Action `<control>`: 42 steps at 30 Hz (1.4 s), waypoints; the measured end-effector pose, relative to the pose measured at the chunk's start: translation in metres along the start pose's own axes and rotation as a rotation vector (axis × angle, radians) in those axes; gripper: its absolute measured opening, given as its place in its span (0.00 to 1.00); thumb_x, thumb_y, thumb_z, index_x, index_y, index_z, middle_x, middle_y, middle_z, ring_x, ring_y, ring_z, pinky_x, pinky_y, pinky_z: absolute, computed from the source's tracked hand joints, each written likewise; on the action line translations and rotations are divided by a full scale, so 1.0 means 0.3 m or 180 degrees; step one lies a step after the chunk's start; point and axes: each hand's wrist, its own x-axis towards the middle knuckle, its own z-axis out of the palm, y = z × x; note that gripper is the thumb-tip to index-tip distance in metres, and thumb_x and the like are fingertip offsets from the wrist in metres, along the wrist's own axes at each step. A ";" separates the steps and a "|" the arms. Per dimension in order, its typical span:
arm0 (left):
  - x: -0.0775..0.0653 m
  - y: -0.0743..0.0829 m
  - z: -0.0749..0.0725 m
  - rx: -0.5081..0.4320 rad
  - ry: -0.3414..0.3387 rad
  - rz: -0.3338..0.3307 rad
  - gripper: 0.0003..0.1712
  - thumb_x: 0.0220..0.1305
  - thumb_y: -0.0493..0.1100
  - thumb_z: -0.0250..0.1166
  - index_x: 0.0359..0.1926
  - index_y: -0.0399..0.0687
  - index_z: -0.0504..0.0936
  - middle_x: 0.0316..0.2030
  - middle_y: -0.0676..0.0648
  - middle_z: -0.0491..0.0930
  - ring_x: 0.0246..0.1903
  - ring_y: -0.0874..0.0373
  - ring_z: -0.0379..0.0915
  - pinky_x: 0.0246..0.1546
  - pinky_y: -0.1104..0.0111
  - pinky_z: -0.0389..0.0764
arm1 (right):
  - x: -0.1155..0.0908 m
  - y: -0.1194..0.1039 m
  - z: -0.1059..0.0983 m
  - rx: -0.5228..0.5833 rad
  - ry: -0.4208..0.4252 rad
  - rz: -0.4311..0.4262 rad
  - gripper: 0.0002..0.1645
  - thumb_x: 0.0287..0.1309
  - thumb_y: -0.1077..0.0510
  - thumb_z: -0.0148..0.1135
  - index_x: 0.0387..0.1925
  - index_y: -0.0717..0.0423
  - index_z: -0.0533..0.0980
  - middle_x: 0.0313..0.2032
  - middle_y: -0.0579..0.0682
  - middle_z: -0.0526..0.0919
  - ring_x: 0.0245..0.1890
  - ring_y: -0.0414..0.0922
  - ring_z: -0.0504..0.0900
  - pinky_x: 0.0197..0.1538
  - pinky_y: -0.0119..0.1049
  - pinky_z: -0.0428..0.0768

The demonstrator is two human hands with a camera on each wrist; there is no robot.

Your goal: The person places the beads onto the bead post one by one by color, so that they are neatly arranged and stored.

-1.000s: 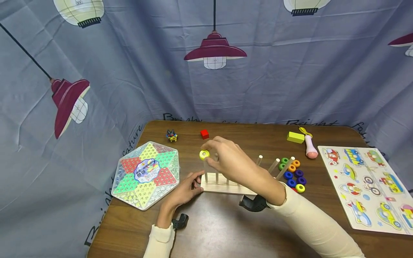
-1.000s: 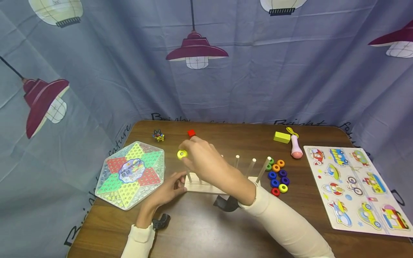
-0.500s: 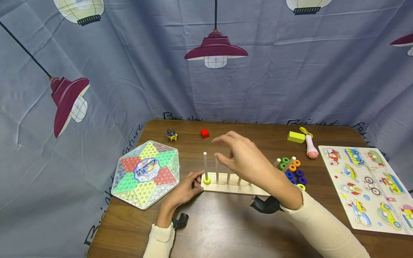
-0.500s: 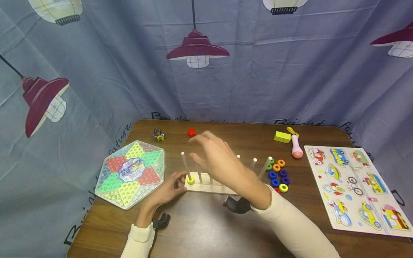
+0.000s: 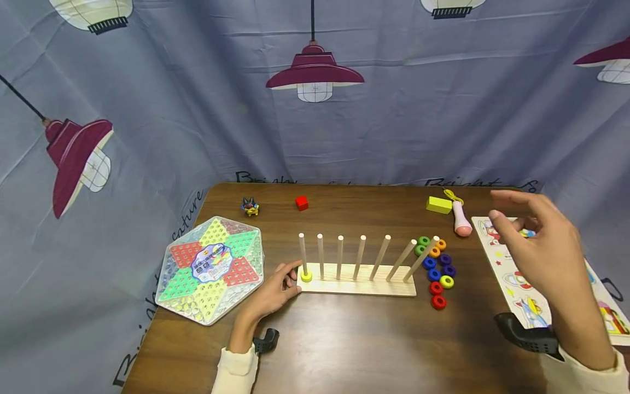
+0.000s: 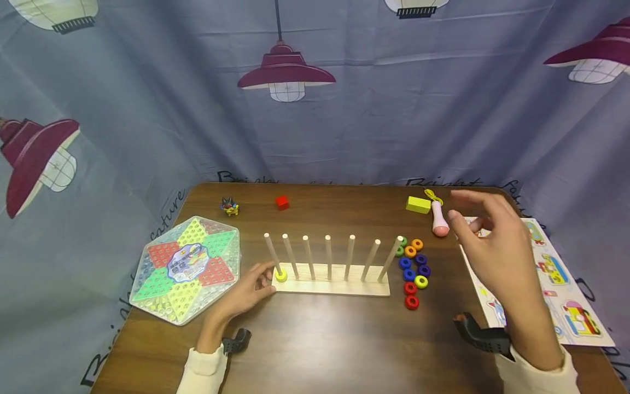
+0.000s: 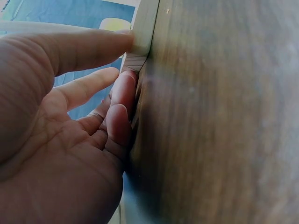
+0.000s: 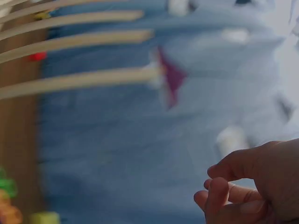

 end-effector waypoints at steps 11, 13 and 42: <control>-0.004 0.009 -0.005 0.0017 -0.0026 -0.0054 0.33 0.61 0.32 0.64 0.67 0.42 0.65 0.41 0.43 0.67 0.38 0.56 0.64 0.39 0.69 0.69 | -0.265 0.373 0.237 0.0036 -0.0712 0.0755 0.20 0.65 0.51 0.58 0.54 0.55 0.74 0.44 0.55 0.80 0.19 0.39 0.73 0.19 0.32 0.67; 0.000 0.011 -0.005 0.0006 -0.0032 -0.0047 0.33 0.61 0.33 0.64 0.67 0.42 0.64 0.41 0.43 0.67 0.39 0.56 0.64 0.40 0.69 0.69 | -0.313 0.390 0.278 0.0008 -0.0764 0.0826 0.21 0.64 0.50 0.58 0.54 0.56 0.73 0.44 0.55 0.81 0.17 0.38 0.71 0.17 0.32 0.66; 0.000 0.009 -0.001 -0.0013 0.0017 -0.0034 0.33 0.61 0.32 0.64 0.67 0.43 0.65 0.42 0.44 0.67 0.39 0.55 0.65 0.40 0.69 0.68 | -0.264 0.454 0.331 -0.0375 -0.0533 0.0642 0.24 0.61 0.53 0.63 0.56 0.58 0.74 0.43 0.60 0.72 0.22 0.39 0.69 0.20 0.30 0.65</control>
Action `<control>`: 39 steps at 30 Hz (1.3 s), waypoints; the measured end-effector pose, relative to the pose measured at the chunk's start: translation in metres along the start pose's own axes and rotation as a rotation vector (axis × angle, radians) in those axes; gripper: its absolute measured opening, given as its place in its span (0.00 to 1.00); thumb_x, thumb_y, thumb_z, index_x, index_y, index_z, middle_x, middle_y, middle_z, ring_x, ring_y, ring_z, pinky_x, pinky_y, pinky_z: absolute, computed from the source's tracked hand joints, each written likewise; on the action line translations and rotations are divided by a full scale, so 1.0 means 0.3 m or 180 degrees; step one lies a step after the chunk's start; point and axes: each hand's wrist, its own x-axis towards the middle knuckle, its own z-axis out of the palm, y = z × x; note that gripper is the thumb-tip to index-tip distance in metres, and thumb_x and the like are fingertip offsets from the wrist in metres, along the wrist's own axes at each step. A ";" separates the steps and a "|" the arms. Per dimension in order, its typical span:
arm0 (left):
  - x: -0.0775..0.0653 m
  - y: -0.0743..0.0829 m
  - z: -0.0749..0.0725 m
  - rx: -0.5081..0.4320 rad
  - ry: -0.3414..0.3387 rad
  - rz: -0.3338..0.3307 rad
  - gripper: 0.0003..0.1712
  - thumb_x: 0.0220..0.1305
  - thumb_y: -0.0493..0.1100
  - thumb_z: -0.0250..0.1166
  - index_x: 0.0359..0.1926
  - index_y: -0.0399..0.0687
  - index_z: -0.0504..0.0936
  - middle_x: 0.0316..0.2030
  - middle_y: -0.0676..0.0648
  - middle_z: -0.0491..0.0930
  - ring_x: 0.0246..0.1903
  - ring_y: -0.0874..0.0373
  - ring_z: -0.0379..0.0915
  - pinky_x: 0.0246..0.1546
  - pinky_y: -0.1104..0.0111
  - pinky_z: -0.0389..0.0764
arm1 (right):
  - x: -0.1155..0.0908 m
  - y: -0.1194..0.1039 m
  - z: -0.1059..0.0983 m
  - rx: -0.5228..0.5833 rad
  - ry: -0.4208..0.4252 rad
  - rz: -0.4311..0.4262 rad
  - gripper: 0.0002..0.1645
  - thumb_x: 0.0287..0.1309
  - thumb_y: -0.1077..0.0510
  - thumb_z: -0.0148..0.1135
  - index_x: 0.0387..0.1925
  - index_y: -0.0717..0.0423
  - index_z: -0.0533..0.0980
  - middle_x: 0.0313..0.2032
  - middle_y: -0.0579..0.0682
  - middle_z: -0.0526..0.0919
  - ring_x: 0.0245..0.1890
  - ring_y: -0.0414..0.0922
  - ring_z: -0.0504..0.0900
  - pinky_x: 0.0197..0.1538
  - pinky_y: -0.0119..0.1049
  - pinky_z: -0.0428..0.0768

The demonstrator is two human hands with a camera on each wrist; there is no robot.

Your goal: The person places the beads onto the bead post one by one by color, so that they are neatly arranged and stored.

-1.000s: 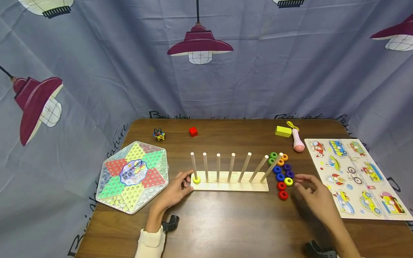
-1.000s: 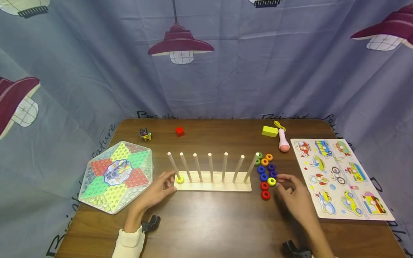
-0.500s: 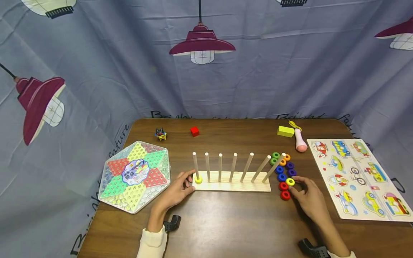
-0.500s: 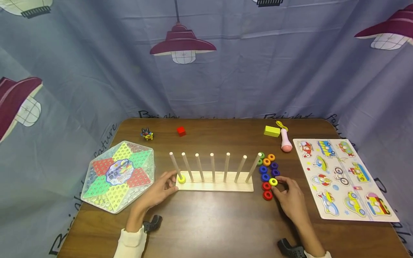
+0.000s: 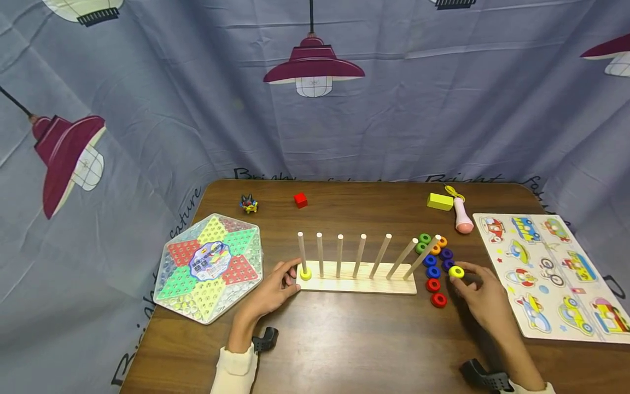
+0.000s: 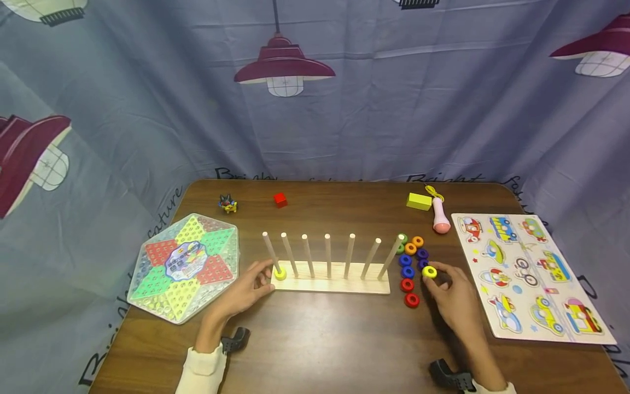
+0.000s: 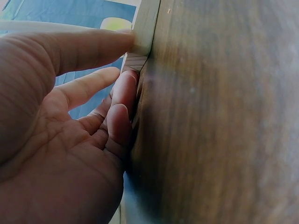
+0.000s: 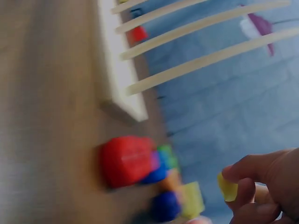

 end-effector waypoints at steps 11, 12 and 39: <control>-0.001 -0.006 0.006 0.0068 0.0064 0.0188 0.34 0.59 0.32 0.65 0.66 0.42 0.66 0.41 0.42 0.69 0.38 0.55 0.65 0.39 0.68 0.69 | 0.116 -0.260 -0.216 0.0469 0.0724 -0.0274 0.22 0.57 0.56 0.66 0.55 0.49 0.78 0.40 0.45 0.72 0.26 0.33 0.69 0.25 0.21 0.64; -0.005 0.011 0.004 0.0057 0.0064 0.0189 0.34 0.59 0.31 0.65 0.66 0.41 0.66 0.41 0.40 0.69 0.38 0.53 0.66 0.39 0.67 0.69 | 0.126 -0.291 -0.232 0.0544 0.0761 -0.0329 0.23 0.57 0.56 0.66 0.55 0.47 0.79 0.41 0.44 0.72 0.26 0.33 0.70 0.25 0.21 0.65; -0.018 -0.004 0.024 0.0198 0.0159 0.0278 0.35 0.61 0.31 0.63 0.69 0.41 0.64 0.40 0.43 0.68 0.37 0.53 0.66 0.38 0.65 0.70 | 0.120 -0.990 -0.040 0.1070 -0.0870 -0.1648 0.20 0.57 0.54 0.67 0.53 0.42 0.78 0.41 0.40 0.76 0.18 0.38 0.71 0.21 0.33 0.70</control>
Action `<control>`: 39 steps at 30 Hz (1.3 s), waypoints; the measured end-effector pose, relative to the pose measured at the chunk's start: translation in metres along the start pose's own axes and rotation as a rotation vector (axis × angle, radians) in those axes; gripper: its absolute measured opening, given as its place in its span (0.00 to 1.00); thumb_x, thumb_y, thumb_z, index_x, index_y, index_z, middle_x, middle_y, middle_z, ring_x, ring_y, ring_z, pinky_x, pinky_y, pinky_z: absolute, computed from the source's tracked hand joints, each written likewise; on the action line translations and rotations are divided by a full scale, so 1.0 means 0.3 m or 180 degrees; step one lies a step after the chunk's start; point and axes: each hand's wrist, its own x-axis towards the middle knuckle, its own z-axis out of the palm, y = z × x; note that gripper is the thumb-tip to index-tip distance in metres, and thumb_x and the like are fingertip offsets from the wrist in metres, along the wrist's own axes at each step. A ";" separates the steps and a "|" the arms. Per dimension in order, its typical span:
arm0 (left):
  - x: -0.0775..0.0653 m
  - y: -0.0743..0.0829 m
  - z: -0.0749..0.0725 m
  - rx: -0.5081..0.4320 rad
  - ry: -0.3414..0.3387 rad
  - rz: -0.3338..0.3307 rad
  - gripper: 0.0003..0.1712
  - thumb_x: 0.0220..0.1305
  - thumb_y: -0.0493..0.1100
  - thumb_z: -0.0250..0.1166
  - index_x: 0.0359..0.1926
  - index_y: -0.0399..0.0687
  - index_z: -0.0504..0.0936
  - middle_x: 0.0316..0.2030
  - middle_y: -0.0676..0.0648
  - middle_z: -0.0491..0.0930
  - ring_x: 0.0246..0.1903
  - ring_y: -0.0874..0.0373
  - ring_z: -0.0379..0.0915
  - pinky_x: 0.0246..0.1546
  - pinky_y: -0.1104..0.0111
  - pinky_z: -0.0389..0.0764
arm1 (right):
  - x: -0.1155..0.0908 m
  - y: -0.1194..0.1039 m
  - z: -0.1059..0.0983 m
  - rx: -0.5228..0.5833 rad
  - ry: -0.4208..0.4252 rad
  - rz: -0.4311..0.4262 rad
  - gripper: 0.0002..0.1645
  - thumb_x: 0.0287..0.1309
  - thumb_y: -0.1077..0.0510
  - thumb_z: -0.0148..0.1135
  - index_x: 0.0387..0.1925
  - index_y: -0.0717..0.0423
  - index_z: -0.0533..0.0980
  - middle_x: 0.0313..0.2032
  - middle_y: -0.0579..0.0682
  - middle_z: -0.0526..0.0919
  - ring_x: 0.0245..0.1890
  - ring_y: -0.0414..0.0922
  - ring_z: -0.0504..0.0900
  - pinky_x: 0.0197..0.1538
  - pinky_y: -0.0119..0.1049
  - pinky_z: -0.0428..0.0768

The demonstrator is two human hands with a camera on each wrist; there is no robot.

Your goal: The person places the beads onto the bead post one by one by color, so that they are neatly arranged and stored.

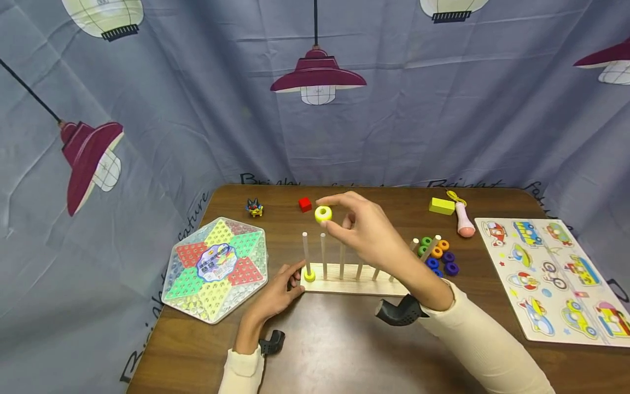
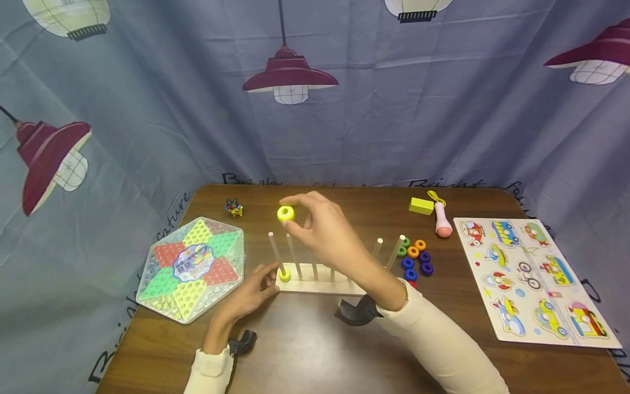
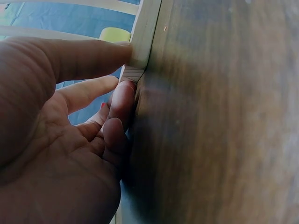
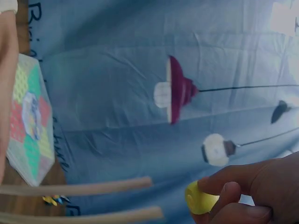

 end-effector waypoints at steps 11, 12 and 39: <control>0.012 -0.003 0.000 0.0042 -0.0049 -0.0012 0.34 0.62 0.32 0.63 0.69 0.44 0.64 0.41 0.43 0.68 0.38 0.55 0.66 0.40 0.67 0.70 | 0.023 0.004 0.085 -0.0129 -0.0442 -0.0069 0.20 0.56 0.59 0.65 0.52 0.49 0.78 0.43 0.41 0.77 0.19 0.38 0.71 0.25 0.33 0.72; 0.013 -0.002 -0.002 0.0048 -0.0055 -0.0021 0.34 0.62 0.32 0.63 0.69 0.44 0.64 0.41 0.44 0.68 0.38 0.55 0.66 0.40 0.67 0.70 | 0.025 0.002 0.088 -0.0165 -0.0445 -0.0102 0.20 0.56 0.59 0.65 0.52 0.49 0.78 0.44 0.41 0.78 0.19 0.38 0.71 0.26 0.33 0.72; 0.008 -0.003 -0.006 0.0050 -0.0058 -0.0184 0.35 0.63 0.33 0.63 0.69 0.46 0.63 0.42 0.43 0.68 0.40 0.55 0.66 0.41 0.66 0.69 | 0.005 -0.018 0.021 -0.0423 -0.0321 -0.0162 0.28 0.57 0.55 0.66 0.60 0.46 0.73 0.46 0.41 0.76 0.19 0.36 0.71 0.25 0.32 0.72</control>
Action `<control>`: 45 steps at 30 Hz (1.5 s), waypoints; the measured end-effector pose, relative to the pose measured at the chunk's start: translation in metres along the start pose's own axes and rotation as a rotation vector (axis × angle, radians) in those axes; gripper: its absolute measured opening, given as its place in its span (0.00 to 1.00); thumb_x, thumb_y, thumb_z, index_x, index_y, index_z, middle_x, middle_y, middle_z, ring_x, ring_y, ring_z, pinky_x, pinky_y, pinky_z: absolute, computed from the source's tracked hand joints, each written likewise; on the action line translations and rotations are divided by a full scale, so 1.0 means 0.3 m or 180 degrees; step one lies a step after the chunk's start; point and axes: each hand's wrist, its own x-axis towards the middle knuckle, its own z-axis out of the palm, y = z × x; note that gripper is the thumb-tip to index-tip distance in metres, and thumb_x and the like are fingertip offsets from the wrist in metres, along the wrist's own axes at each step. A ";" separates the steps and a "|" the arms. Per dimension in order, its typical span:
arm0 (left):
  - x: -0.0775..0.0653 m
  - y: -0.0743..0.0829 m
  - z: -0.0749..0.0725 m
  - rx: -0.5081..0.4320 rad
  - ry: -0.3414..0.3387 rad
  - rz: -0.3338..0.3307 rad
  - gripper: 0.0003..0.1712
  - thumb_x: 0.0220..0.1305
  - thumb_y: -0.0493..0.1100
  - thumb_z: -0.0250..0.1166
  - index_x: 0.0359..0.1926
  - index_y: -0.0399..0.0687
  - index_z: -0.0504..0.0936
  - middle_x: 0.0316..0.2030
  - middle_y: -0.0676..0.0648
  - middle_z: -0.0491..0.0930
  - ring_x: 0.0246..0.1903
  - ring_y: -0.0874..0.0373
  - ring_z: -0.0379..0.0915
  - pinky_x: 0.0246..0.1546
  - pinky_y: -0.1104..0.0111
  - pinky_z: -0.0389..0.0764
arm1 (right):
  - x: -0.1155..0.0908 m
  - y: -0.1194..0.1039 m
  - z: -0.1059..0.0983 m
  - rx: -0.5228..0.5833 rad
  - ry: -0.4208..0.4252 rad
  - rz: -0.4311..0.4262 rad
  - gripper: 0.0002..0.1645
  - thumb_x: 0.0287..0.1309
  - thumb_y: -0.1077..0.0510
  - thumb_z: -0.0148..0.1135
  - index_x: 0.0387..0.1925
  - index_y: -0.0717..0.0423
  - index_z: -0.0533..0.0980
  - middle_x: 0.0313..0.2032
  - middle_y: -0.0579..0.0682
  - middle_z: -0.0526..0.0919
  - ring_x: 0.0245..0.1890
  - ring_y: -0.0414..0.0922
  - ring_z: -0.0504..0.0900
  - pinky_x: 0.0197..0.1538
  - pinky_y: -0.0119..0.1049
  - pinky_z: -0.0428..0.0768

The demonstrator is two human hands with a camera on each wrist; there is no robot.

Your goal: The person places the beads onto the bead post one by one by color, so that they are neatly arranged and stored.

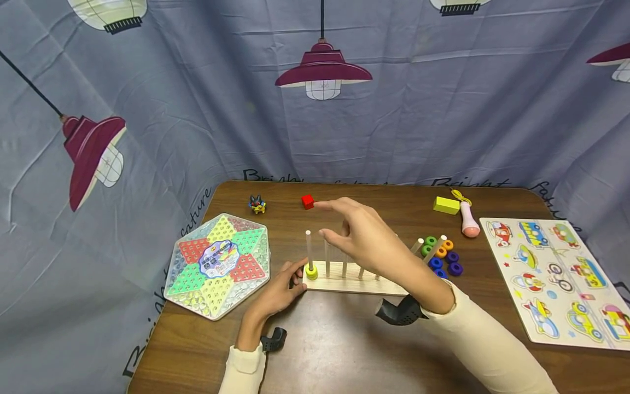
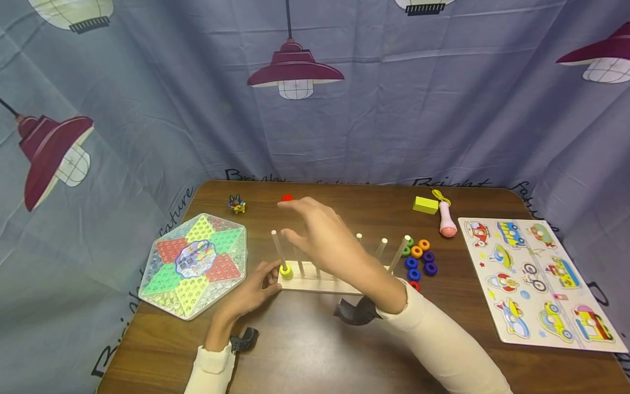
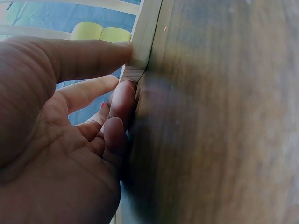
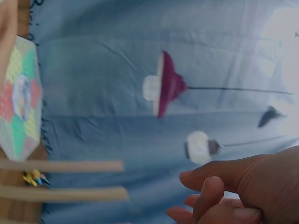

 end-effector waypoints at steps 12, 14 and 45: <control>-0.003 0.004 0.005 -0.0045 0.0001 0.0070 0.35 0.62 0.33 0.62 0.69 0.44 0.63 0.42 0.43 0.68 0.39 0.55 0.65 0.40 0.68 0.69 | -0.216 0.182 -0.322 0.0258 0.1389 0.0460 0.23 0.59 0.59 0.64 0.56 0.44 0.77 0.31 0.44 0.78 0.15 0.40 0.69 0.17 0.30 0.64; -0.004 0.003 0.003 -0.0065 -0.0005 0.0063 0.35 0.62 0.33 0.62 0.69 0.44 0.62 0.42 0.43 0.68 0.39 0.55 0.65 0.40 0.67 0.69 | -0.267 0.233 -0.353 0.0322 0.1641 0.0677 0.21 0.60 0.59 0.63 0.56 0.47 0.77 0.27 0.47 0.76 0.17 0.40 0.69 0.16 0.31 0.63; -0.001 -0.004 0.007 -0.0099 0.0071 0.0141 0.34 0.60 0.31 0.63 0.67 0.39 0.65 0.41 0.42 0.68 0.38 0.55 0.65 0.39 0.69 0.69 | -0.752 0.686 0.155 0.0567 0.1018 0.2495 0.34 0.57 0.46 0.66 0.61 0.54 0.67 0.27 0.54 0.81 0.09 0.37 0.68 0.12 0.34 0.66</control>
